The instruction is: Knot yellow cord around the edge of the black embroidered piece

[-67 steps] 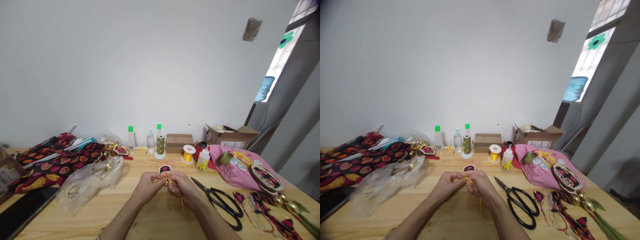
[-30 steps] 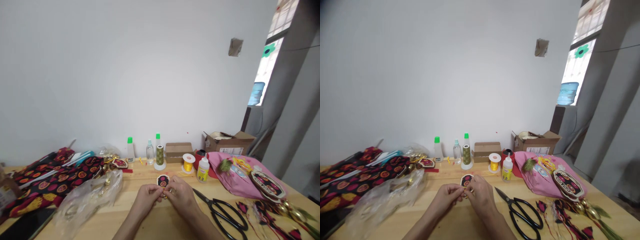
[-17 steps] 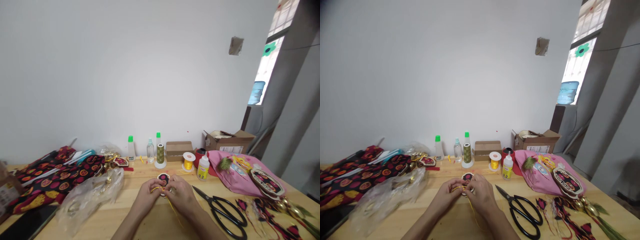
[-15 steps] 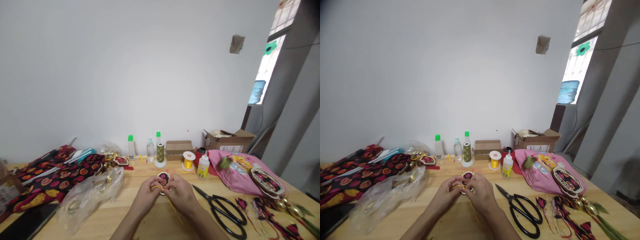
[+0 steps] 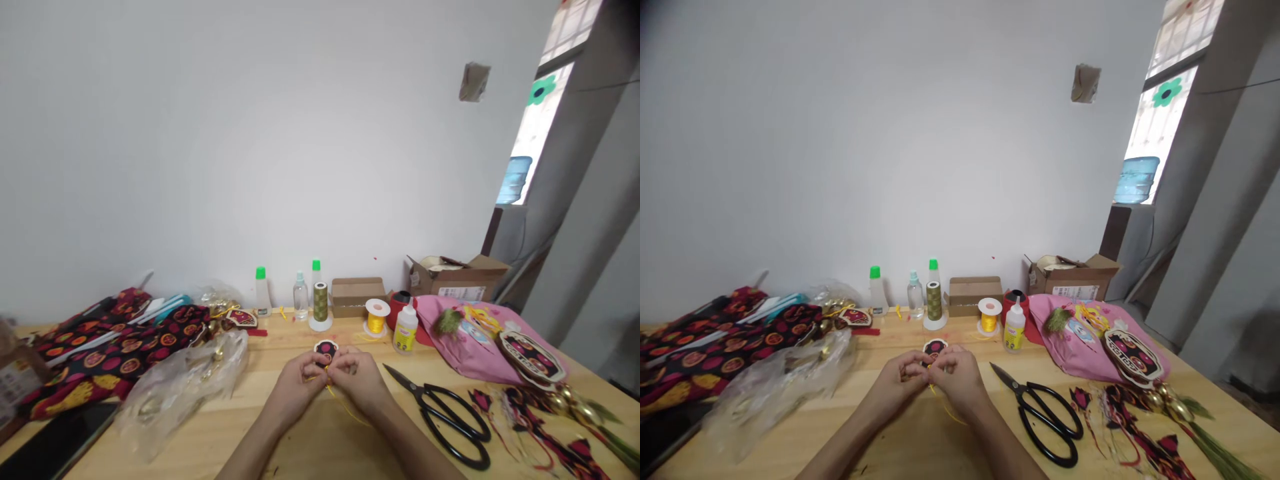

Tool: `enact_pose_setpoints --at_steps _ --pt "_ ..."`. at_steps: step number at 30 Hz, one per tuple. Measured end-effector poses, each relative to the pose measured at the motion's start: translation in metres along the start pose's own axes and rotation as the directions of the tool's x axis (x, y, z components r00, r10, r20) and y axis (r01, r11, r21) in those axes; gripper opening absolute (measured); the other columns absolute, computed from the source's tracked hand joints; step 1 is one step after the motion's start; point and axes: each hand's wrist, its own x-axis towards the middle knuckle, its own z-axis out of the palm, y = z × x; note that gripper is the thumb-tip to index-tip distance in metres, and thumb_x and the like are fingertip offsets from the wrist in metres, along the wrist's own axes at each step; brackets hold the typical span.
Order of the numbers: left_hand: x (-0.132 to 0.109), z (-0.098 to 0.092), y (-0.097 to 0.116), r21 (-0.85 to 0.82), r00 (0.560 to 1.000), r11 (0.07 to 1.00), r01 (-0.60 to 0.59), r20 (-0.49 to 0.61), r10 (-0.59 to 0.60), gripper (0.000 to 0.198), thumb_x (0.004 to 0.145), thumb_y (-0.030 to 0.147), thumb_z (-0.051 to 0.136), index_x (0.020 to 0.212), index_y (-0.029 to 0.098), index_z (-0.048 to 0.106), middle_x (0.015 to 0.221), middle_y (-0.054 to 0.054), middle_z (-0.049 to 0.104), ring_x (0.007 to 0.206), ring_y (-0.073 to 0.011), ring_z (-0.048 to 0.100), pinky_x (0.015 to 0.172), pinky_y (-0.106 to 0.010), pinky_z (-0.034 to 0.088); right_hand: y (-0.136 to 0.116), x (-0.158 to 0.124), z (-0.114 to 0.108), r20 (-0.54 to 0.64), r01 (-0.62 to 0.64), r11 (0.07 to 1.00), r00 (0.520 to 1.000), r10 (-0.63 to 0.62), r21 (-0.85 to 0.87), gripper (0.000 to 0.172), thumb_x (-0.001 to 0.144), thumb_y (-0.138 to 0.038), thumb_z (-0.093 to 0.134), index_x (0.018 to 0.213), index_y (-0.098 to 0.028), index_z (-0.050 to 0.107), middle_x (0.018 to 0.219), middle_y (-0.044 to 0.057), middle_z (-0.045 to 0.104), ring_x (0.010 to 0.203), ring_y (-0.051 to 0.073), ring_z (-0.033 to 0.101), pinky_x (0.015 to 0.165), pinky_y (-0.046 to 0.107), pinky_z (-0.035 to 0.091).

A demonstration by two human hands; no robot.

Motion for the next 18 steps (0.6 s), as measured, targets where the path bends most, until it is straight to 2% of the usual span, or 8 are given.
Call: enact_pose_setpoints --at_steps 2,4,6,8,10,13,15,18 --pt "0.002 -0.001 -0.004 -0.03 1.0 0.999 0.015 -0.02 -0.016 0.022 0.058 0.022 0.061 0.077 0.013 0.056 0.059 -0.001 0.065 0.059 -0.0152 0.058 0.06 -0.023 0.041 -0.004 0.002 -0.003 0.038 -0.09 0.969 0.996 0.083 0.23 0.008 0.056 -0.016 0.055 0.049 -0.014 0.058 0.058 -0.001 0.048 0.057 0.01 0.042 0.052 0.021 0.031" --pt "0.004 -0.002 -0.008 -0.048 0.998 0.998 0.032 -0.05 -0.034 0.021 0.057 0.021 0.06 0.076 0.013 0.056 0.058 -0.002 0.066 0.057 -0.0157 0.059 0.06 -0.024 0.041 -0.014 0.003 -0.009 0.119 -0.168 0.857 0.985 0.125 0.488 0.008 0.058 -0.018 0.053 0.051 -0.014 0.055 0.053 -0.002 0.045 0.053 0.01 0.04 0.052 0.022 0.031" --pt "0.005 -0.003 -0.011 -0.046 0.996 0.998 0.041 -0.073 -0.044 0.02 0.057 0.02 0.06 0.075 0.013 0.056 0.057 -0.002 0.066 0.057 -0.0159 0.059 0.059 -0.024 0.041 -0.028 0.001 -0.02 0.15 -0.141 0.708 0.987 0.05 0.692 0.006 0.059 -0.019 0.052 0.055 -0.015 0.053 0.058 -0.001 0.047 0.058 0.011 0.042 0.058 0.024 0.033" --pt "0.006 -0.003 -0.012 -0.04 0.996 0.998 0.042 -0.078 -0.045 0.02 0.057 0.019 0.059 0.075 0.012 0.056 0.058 -0.003 0.066 0.057 -0.016 0.059 0.059 -0.024 0.04 -0.042 -0.003 -0.034 0.15 -0.099 0.612 0.988 -0.033 0.785 0.008 0.058 -0.021 0.054 0.053 -0.016 0.052 0.062 0.001 0.049 0.065 0.013 0.043 0.064 0.026 0.033" --pt "0.005 -0.003 -0.011 -0.024 0.997 0.999 0.03 -0.076 -0.032 0.019 0.058 0.019 0.058 0.075 0.012 0.057 0.059 -0.003 0.066 0.058 -0.016 0.059 0.059 -0.024 0.04 -0.053 -0.009 -0.051 0.169 -0.102 0.53 0.982 -0.079 0.842 0.025 0.062 -0.032 0.053 0.043 -0.017 0.046 0.052 0.0 0.044 0.058 0.013 0.041 0.063 0.029 0.034" --pt "0.003 -0.002 -0.008 0.011 0.998 1.0 0.017 -0.067 -0.016 0.015 0.059 0.019 0.056 0.073 0.011 0.057 0.059 -0.004 0.066 0.059 -0.0158 0.059 0.06 -0.024 0.04 -0.059 -0.014 -0.071 0.101 -0.032 0.408 0.984 -0.148 0.912 0.053 0.065 -0.056 0.042 0.03 -0.018 0.031 0.033 -0.005 0.022 0.041 0.009 0.03 0.053 0.029 0.034" --pt "0.003 -0.002 -0.007 0.024 0.998 1.0 0.02 -0.062 -0.018 0.014 0.059 0.019 0.056 0.071 0.011 0.057 0.059 -0.004 0.066 0.059 -0.0158 0.059 0.06 -0.024 0.04 -0.057 -0.012 -0.074 0.054 0.018 0.465 0.989 -0.141 0.885 0.055 0.064 -0.061 0.038 0.03 -0.018 0.033 0.032 -0.006 0.02 0.037 0.008 0.026 0.049 0.027 0.033" --pt "0.004 -0.002 -0.007 0.044 0.998 0.999 0.013 -0.061 -0.01 0.014 0.059 0.018 0.055 0.071 0.012 0.057 0.06 -0.004 0.065 0.061 -0.016 0.059 0.06 -0.024 0.041 -0.047 -0.004 -0.057 -0.009 0.006 0.833 1.0 -0.001 0.553 0.036 0.061 -0.05 0.052 0.047 -0.017 0.051 0.045 -0.002 0.045 0.048 0.01 0.039 0.053 0.025 0.034"
